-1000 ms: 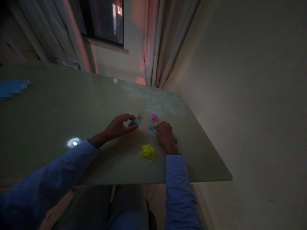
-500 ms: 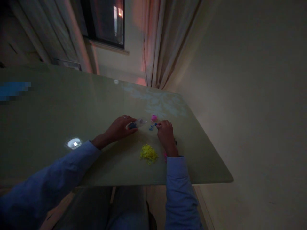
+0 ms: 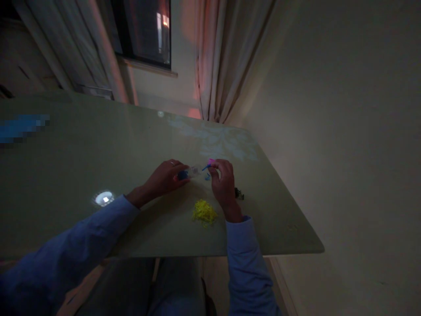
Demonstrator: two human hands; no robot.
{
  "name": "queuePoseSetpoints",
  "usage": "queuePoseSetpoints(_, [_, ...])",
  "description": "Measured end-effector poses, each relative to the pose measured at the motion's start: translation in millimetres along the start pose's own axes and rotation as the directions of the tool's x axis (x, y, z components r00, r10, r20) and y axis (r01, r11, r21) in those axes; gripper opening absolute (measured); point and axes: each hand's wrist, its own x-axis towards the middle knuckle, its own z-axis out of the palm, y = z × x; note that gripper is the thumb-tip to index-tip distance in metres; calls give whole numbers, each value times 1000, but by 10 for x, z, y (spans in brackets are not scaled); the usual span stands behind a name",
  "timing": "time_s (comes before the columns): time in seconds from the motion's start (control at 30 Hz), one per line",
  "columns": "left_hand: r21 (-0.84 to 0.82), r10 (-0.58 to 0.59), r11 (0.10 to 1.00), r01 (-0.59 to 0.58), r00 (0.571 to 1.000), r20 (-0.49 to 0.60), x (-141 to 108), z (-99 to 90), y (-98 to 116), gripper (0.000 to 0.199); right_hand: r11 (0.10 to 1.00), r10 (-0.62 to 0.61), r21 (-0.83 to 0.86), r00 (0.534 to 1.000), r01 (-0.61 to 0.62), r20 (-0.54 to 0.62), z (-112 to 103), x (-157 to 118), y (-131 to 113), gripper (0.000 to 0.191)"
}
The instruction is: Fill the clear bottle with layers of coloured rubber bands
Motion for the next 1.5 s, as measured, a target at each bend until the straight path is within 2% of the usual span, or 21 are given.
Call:
queuePoseSetpoints(0.33, [-2,59,998,-59,998,-8,-13,-12,33,41,999,-45,-4,994,45,99,58,-55,-17,12])
queuePoseSetpoints(0.57, [53,77,996,-77,997,-6,-22,-13,30,40,994,-107,13,988,106,114,59,-70,28,11])
queuePoseSetpoints(0.83, [3,102,995,-102,994,-32,-13,40,-16,40,993,-121,33,984,117,134,22,-68,10,17])
queuePoseSetpoints(1.1, [-75,98,992,-103,993,-59,-22,47,-39,38,991,-104,92,991,96,88,-24,-55,-65,17])
queuePoseSetpoints(1.2, [-115,91,988,-100,993,-77,-23,55,-37,37,985,-75,158,997,72,16,-77,-33,-95,15])
queuePoseSetpoints(1.37, [-221,63,970,-98,985,-158,-27,78,-22,38,953,71,303,984,-20,-160,-219,2,-81,13])
queuePoseSetpoints(1.5, [-291,52,950,-114,976,-212,-29,74,17,40,899,166,429,975,-90,-145,-301,8,-23,17])
